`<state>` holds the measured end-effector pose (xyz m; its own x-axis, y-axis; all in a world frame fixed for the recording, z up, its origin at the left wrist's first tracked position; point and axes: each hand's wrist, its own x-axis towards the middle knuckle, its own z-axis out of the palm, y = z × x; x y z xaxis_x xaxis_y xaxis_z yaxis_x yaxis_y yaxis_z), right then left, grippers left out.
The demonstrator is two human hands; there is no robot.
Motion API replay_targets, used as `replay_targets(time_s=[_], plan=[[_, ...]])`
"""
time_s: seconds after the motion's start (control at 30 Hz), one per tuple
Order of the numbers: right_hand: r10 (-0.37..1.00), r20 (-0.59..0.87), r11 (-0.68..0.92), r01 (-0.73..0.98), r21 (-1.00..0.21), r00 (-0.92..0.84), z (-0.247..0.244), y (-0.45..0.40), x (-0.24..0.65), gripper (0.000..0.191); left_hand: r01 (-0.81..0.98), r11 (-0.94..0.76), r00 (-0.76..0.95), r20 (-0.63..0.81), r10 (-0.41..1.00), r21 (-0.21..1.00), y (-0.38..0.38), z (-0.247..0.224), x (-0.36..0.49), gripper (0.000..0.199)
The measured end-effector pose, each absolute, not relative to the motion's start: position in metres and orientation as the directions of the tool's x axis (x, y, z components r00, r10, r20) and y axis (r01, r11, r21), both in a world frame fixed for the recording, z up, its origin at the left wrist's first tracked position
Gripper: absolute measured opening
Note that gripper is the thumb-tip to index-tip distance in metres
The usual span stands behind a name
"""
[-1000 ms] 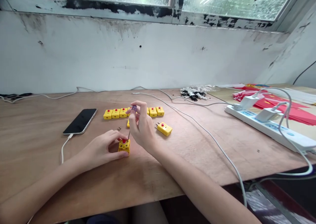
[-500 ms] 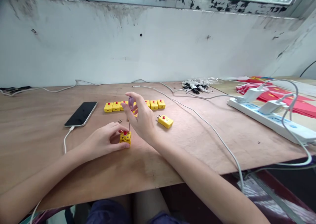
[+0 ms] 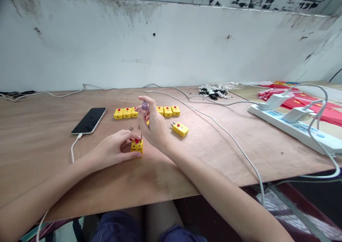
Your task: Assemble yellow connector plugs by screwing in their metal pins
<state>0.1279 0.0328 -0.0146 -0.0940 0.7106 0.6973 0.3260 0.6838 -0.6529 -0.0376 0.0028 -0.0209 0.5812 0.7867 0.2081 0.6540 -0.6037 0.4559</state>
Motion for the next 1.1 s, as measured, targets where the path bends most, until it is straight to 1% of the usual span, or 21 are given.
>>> replay_targets(time_s=[0.1, 0.2, 0.27, 0.37, 0.43, 0.47, 0.57, 0.63, 0.77, 0.83, 0.93, 1.1], plan=[[0.726, 0.677, 0.678, 0.29, -0.676, -0.119, -0.0135, 0.0344, 0.1301, 0.027, 0.656, -0.605, 0.578, 0.215, 0.787, 0.451, 0.0029, -0.0214, -0.0377, 0.031], [0.687, 0.724, 0.691, 0.367, -0.623, -0.064, -0.0111, 0.0351, 0.1307, 0.023, 0.656, -0.611, 0.582, 0.219, 0.783, 0.443, 0.0039, -0.0218, -0.0377, 0.031], [0.668, 0.744, 0.688, 0.402, -0.604, -0.025, -0.0104, 0.0352, 0.1305, 0.025, 0.656, -0.612, 0.583, 0.219, 0.782, 0.441, 0.0045, -0.0222, -0.0376, 0.032], [0.697, 0.717, 0.682, 0.335, -0.65, -0.028, -0.0114, 0.0352, 0.1303, 0.028, 0.659, -0.608, 0.578, 0.221, 0.786, 0.443, 0.0046, -0.0225, -0.0376, 0.032], [0.706, 0.707, 0.687, 0.286, -0.668, -0.044, -0.0121, 0.0354, 0.1303, 0.025, 0.658, -0.604, 0.575, 0.218, 0.789, 0.45, 0.0043, -0.0225, -0.0377, 0.032], [0.699, 0.714, 0.692, 0.289, -0.661, -0.041, -0.0121, 0.0355, 0.1304, 0.022, 0.658, -0.602, 0.574, 0.215, 0.79, 0.453, 0.0042, -0.0225, -0.0378, 0.031], [0.662, 0.75, 0.693, 0.384, -0.61, -0.002, -0.0106, 0.0363, 0.1309, 0.02, 0.657, -0.602, 0.579, 0.209, 0.788, 0.453, 0.0041, -0.022, -0.0376, 0.031], [0.657, 0.754, 0.685, 0.407, -0.604, 0.012, -0.0098, 0.0369, 0.1314, 0.021, 0.656, -0.61, 0.585, 0.21, 0.783, 0.444, 0.0043, -0.0218, -0.0375, 0.031], [0.691, 0.723, 0.691, 0.298, -0.659, -0.005, -0.0098, 0.0366, 0.1316, 0.02, 0.654, -0.615, 0.589, 0.214, 0.78, 0.441, 0.0044, -0.0221, -0.0378, 0.032], [0.68, 0.733, 0.694, 0.326, -0.642, -0.005, -0.0096, 0.0355, 0.1308, 0.019, 0.653, -0.612, 0.586, 0.214, 0.781, 0.445, 0.0042, -0.0224, -0.0381, 0.032], [0.652, 0.759, 0.696, 0.397, -0.598, 0.0, -0.0093, 0.0342, 0.1298, 0.025, 0.653, -0.613, 0.586, 0.216, 0.781, 0.445, 0.004, -0.0226, -0.038, 0.032], [0.7, 0.714, 0.688, 0.281, -0.669, -0.016, -0.0112, 0.0336, 0.1301, 0.025, 0.652, -0.619, 0.589, 0.221, 0.777, 0.438, 0.0042, -0.0221, -0.038, 0.031]])
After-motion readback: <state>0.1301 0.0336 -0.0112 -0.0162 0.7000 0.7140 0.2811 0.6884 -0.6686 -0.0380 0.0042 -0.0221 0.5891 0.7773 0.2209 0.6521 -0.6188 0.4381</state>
